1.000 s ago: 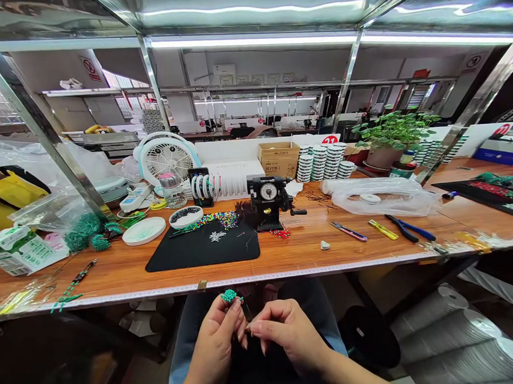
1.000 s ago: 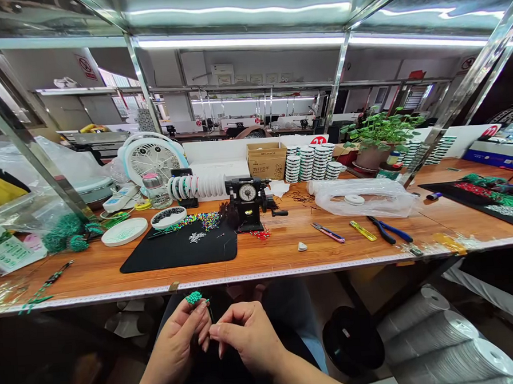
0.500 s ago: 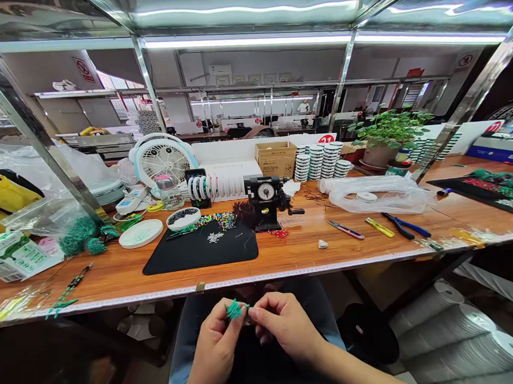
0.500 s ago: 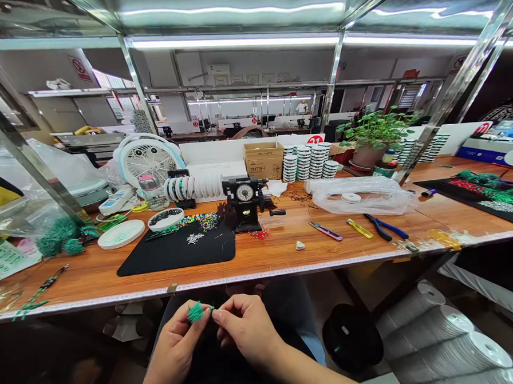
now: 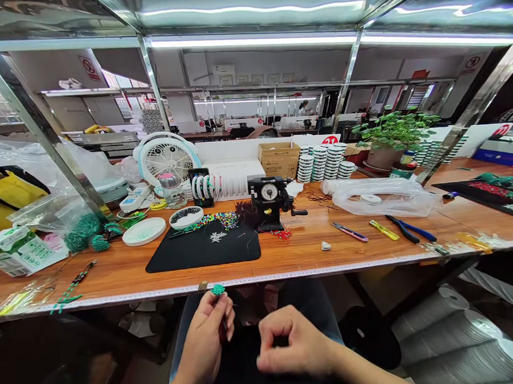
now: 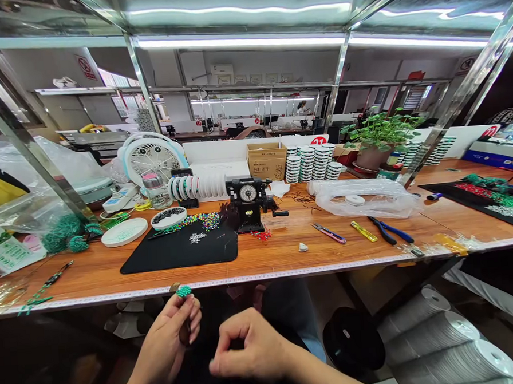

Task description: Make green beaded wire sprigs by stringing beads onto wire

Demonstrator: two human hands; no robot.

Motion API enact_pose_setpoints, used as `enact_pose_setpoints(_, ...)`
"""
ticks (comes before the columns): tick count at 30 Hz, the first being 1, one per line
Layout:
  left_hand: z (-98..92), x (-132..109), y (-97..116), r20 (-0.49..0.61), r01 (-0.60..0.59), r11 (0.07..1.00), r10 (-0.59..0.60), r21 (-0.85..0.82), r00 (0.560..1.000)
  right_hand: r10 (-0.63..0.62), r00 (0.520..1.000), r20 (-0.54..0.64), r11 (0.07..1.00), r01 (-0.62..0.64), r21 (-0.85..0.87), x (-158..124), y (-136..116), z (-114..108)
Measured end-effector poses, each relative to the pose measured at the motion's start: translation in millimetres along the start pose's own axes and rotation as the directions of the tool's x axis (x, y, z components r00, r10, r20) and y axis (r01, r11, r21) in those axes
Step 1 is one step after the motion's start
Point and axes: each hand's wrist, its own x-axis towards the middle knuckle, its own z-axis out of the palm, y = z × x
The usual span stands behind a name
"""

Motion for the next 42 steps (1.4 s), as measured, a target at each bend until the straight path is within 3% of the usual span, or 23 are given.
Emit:
enact_pose_setpoints(3, 2.7, -1, 0, 0.168, 0.109, 0.992, -0.118, 0.061, 0.979, 0.094, 0.956, -0.278, 0.992, -0.068, 0.103, 9, -2, -3)
enact_pose_setpoints(7, 5.0, -2, -10, 0.309, 0.184, 0.980, -0.197, 0.069, 0.930, 0.111, 0.944, -0.311, 0.981, -0.054, 0.184, 19, 1, 4)
enact_pose_setpoints(13, 4.5, -5, -9, 0.275, 0.174, 0.985, -0.171, 0.014, 0.946, 0.075, 0.915, -0.396, 0.994, -0.036, 0.105, 19, 9, 10)
enact_pose_setpoints(19, 4.8, -7, -1, 0.189, 0.165, 0.979, -0.141, -0.119, 0.972, 0.129, 0.932, -0.340, 0.966, -0.041, 0.255, 10, 13, 7)
enact_pose_setpoints(22, 3.2, -7, 0, 0.184, 0.168, 0.973, -0.138, -0.159, 0.973, -0.047, 0.917, -0.396, 0.997, 0.065, 0.031, 1, 11, 5)
enact_pose_setpoints(26, 1.1, -8, 0, 0.190, 0.222, 0.942, -0.177, -0.252, 0.966, -0.327, 0.870, -0.368, 0.926, 0.216, -0.310, -9, 6, 4)
enact_pose_setpoints(34, -4.8, -8, 2, 0.295, 0.392, 0.829, -0.288, -0.398, 0.911, -0.414, 0.844, -0.341, 0.883, 0.282, -0.375, -12, 6, 3)
enact_pose_setpoints(38, -6.3, -9, 0, 0.301, 0.409, 0.822, -0.304, -0.397, 0.904, -0.496, 0.805, -0.325, 0.844, 0.358, -0.400, -11, 5, 4)
enact_pose_setpoints(42, -6.3, -9, -1, 0.314, 0.407, 0.825, -0.296, -0.391, 0.902, -0.490, 0.809, -0.326, 0.847, 0.352, -0.398, -9, 5, 4)
